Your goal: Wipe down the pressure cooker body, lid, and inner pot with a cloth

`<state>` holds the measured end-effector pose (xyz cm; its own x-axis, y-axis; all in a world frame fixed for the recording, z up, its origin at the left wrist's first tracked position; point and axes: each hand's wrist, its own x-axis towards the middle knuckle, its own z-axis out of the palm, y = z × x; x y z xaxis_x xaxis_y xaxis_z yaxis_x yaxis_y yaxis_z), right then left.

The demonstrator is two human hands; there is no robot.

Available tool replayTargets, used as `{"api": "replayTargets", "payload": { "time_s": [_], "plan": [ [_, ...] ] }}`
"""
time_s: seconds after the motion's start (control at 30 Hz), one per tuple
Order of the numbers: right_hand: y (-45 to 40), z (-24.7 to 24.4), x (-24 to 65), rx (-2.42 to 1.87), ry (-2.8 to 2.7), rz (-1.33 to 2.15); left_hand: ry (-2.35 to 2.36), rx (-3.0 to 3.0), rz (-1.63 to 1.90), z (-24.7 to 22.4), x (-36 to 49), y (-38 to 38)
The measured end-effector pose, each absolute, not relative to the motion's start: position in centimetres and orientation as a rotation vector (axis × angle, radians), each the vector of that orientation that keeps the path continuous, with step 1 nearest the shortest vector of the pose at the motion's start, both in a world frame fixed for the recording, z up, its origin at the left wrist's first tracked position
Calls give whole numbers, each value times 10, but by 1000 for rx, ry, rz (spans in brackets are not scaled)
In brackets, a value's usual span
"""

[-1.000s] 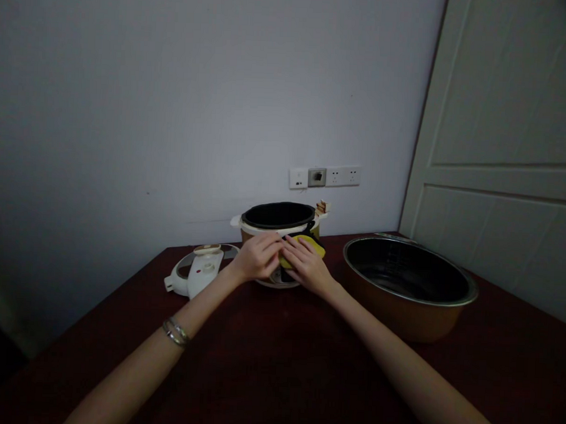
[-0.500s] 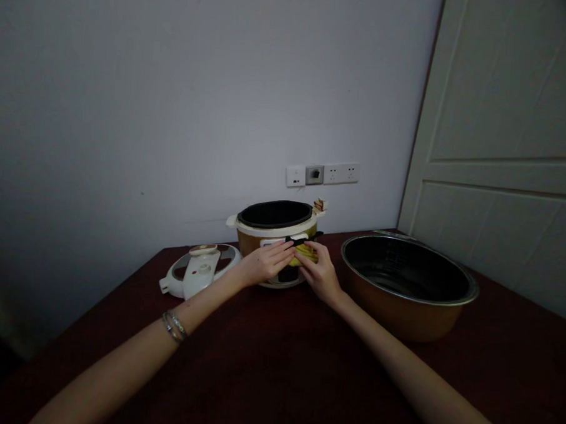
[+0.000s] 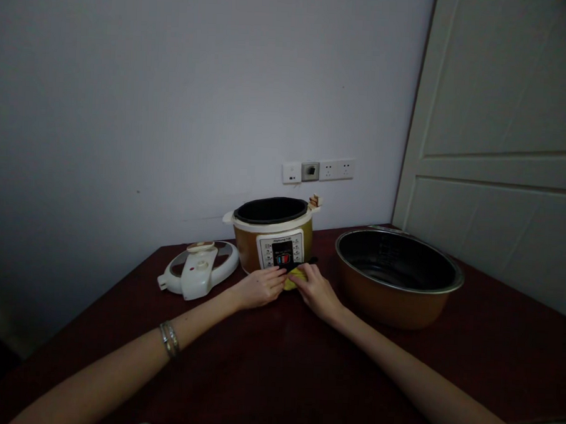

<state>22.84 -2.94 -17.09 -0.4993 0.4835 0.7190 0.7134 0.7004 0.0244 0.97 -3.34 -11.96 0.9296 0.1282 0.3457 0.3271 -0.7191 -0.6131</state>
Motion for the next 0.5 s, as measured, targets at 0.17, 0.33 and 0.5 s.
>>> {"api": "replayTargets", "payload": {
  "time_s": [0.17,0.33,0.5],
  "plan": [
    [-46,-164,239,-1387,-2112,-217,-773,-2399,-697,-98,-16,-34],
    [-41,-161,237,-1699,-2029,-178,-1713,-1924,-1450,-84,-49,-9],
    [-35,-164,218,-1727,-2001,-72,-2412,-1806,-1745,-91,-62,12]
  ]
}}
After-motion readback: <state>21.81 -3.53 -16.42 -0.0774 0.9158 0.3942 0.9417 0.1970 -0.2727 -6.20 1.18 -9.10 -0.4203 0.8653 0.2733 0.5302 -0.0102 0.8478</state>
